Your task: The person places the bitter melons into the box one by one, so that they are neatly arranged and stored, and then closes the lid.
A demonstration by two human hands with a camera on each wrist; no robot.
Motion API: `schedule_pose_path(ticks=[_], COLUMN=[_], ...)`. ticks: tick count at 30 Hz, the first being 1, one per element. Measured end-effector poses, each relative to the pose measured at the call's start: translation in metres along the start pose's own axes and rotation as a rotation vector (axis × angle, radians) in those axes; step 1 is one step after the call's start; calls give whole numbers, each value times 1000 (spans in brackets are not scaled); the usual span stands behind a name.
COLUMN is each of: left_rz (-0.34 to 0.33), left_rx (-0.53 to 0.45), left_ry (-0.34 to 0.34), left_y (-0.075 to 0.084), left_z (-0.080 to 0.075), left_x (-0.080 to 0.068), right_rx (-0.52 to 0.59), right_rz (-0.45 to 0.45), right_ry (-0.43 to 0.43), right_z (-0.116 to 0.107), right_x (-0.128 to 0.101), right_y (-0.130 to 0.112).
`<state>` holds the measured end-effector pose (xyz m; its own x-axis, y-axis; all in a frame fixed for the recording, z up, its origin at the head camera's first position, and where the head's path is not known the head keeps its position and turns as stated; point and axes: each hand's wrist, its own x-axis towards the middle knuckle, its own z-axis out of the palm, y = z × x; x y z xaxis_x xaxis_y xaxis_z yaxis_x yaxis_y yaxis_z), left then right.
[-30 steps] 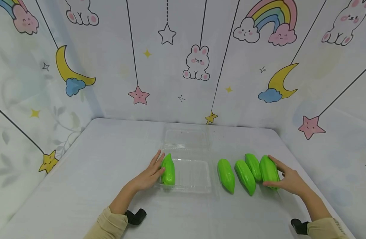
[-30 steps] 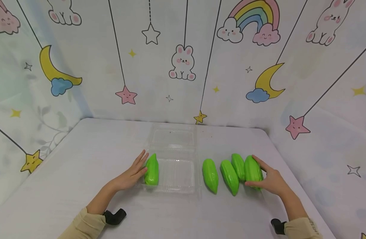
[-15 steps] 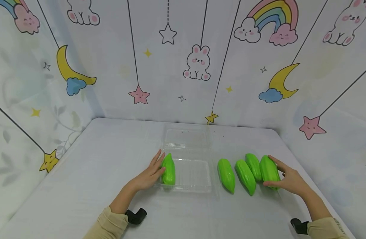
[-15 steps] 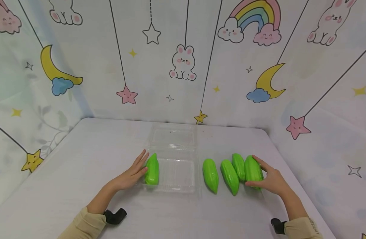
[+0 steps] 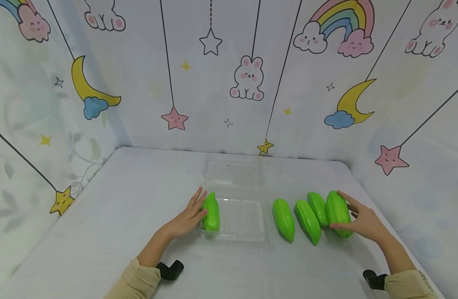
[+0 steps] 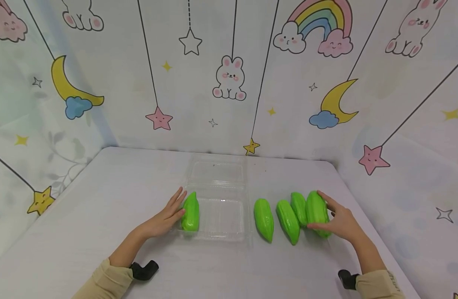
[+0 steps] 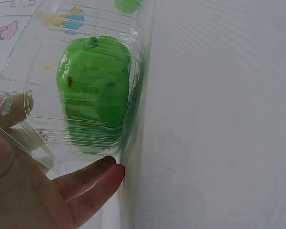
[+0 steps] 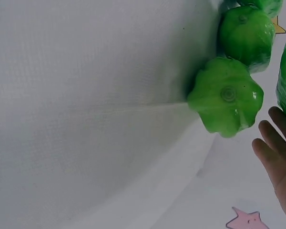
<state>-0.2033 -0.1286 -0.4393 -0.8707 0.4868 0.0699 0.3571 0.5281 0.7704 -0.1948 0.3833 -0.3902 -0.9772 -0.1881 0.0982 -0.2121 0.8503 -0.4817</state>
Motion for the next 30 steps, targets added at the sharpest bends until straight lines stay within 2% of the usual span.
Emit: schedule_pose_path(ticks=[18, 30], left_rz=[-4, 10], left_rx=[9, 17], left_ry=[-6, -3], left_y=[0, -2], left_z=[-1, 1], left_x=[1, 1], right_rx=[-25, -5], right_rz=[16, -34], right_ry=[-7, -14], right_z=[-2, 4], right_x=[15, 21], right_y=[-30, -58])
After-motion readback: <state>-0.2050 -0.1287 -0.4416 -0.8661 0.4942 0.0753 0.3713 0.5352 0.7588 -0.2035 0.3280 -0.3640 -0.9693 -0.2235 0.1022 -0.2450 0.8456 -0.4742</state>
